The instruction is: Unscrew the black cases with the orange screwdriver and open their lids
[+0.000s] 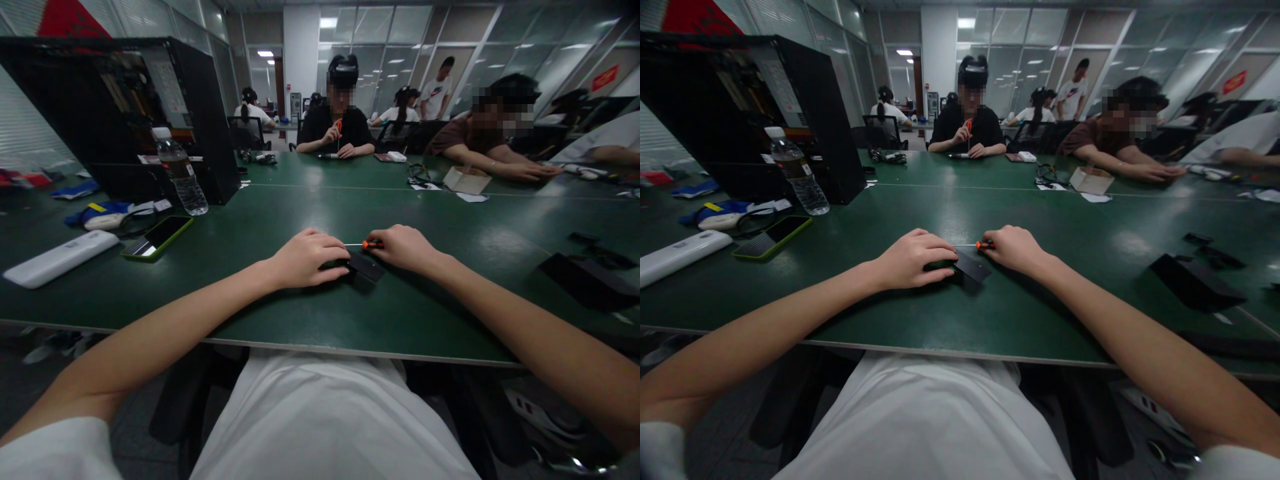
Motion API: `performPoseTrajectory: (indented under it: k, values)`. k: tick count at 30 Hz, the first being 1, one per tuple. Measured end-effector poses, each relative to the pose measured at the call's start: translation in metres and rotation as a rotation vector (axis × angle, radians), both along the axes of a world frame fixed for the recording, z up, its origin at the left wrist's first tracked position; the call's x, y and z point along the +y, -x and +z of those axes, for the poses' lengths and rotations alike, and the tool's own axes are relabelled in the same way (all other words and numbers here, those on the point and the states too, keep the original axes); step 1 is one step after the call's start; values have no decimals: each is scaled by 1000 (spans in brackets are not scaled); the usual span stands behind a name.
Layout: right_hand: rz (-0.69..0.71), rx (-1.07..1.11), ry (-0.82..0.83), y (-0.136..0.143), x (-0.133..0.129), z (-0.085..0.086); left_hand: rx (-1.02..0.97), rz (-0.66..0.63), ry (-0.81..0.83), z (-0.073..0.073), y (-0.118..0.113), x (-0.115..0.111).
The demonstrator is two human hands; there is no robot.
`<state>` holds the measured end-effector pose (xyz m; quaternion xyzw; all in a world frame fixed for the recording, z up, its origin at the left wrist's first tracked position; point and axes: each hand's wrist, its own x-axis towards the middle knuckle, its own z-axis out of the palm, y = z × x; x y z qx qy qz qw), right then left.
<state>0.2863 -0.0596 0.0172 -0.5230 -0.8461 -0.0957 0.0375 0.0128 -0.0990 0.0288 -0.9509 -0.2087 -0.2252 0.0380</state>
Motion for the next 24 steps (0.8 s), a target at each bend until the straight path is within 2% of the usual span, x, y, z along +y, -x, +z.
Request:
performPoseTrajectory:
  k: [3, 12, 16, 20, 24]
  values:
    - [18, 37, 5, 1, 0, -2, -8, 27, 22, -1, -3, -2]
    - [217, 147, 34, 14, -10, -2, -103, 121, 91, -7, -21, -6]
    - [294, 182, 38, 15, -13, -4, -272, 97, 261, -8, -26, -4]
    - [358, 251, 22, 20, -17, -5, -485, 69, 416, -1, -19, 1]
    - [402, 417, 31, 30, -23, -3, -717, 180, 622, 4, 2, 15]
